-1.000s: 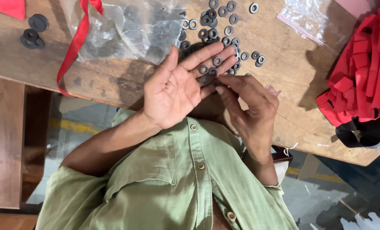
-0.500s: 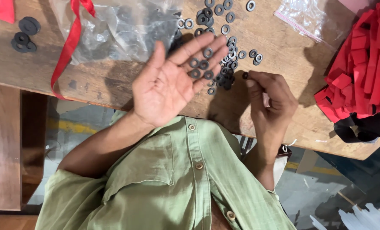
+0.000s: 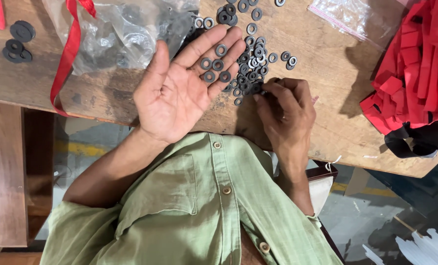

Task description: The person counts small black washers one at a time into their palm at a workbench, then transfers counted groups into a red drawstring pouch labeled HARDWARE. They open a cardboard box of washers, pour more onto the table, and continue counting and filling pouches.

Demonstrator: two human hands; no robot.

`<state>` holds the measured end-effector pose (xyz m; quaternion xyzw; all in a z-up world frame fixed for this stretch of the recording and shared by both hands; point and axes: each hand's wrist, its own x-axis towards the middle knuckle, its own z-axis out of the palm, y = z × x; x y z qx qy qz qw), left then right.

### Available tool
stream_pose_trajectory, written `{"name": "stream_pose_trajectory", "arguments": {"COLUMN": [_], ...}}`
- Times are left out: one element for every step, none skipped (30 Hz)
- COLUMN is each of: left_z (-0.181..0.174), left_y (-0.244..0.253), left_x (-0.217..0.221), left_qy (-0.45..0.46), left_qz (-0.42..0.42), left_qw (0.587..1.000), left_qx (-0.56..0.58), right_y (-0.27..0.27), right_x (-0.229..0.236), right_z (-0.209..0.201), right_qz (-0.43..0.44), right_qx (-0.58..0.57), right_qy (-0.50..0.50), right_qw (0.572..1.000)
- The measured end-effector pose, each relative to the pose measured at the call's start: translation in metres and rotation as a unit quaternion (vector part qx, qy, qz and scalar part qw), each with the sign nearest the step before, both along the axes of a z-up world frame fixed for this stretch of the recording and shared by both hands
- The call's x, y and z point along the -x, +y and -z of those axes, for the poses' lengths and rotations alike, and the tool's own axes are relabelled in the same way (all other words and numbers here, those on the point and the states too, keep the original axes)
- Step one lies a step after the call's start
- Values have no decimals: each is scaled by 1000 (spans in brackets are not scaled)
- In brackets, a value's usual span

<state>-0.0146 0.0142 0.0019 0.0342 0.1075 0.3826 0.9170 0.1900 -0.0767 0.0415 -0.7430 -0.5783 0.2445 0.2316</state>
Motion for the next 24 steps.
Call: {"name": "stream_pose_trajectory", "arguments": {"left_z": [0,0,0,0,0,0,-1,-1,-1,-1,-1,0,0,0,0,0,1,1,1,1,1,1,1,1], "left_y": [0,0,-1,-1,-1,-2,-2,-2,-2,-3,-3,-4,-4,-5,-6,-6,-7,-8,-9,-9,-8,-9,-9,-10], "left_x": [0,0,0,0,1,1,1,0,0,0,0,0,0,-1,-1,-1,-1,-2,-2,-3,-3,-4,-4,-4], "left_qy": [1,0,0,1,1,2,3,2,3,4,3,4,5,5,7,9,8,10,12,11,12,14,13,14], "left_qz": [1,1,1,1,2,3,3,5,5,6,7,7,7,8,8,9,11,12,14,16,18,19,20,19], "left_qw": [1000,1000,1000,1000,1000,1000,1000,1000,1000,1000,1000,1000,1000,1000,1000,1000,1000,1000,1000,1000,1000,1000,1000,1000], "left_qx": [1,1,1,0,0,-1,-3,-4,-4,-3,-3,-6,-8,-8,-10,-13,-13,-12,-11,-11,-11,-10,-9,-9], "right_y": [0,0,-1,-1,-4,-6,-8,-11,-13,-15,-18,-20,-23,-22,-22,-21,-21,-22,-22,-25,-27,-30,-30,-30], "right_x": [-1,-4,-6,-8,-10,-12,-14,-16,-18,-20,-22,-23,-24,-24,-25,-24,-24,-24,-24,-26,-27,-29,-29,-28], "right_z": [-1,-1,-1,0,1,1,2,4,6,8,11,14,18,16,14,13,11,10,9,12,15,17,16,15], "right_qz": [18,18,38,57,58,64,70,71,83,95,96,118,140,141,167,193,195,208,220,221,220,218,220,197], "right_qx": [2,2,1,1,1,-11,-24,-25,-23,-20,-21,-15,-9,-9,-11,-14,-14,-20,-26,-27,-32,-37,-37,-42], "right_qy": [6,5,17,30,29,37,44,43,55,66,66,85,105,104,154,203,202,243,283,283,257,231,230,186], "right_qw": [1000,1000,999,998,998,997,996,996,995,993,993,989,985,984,974,960,960,947,933,933,940,947,947,962]}}
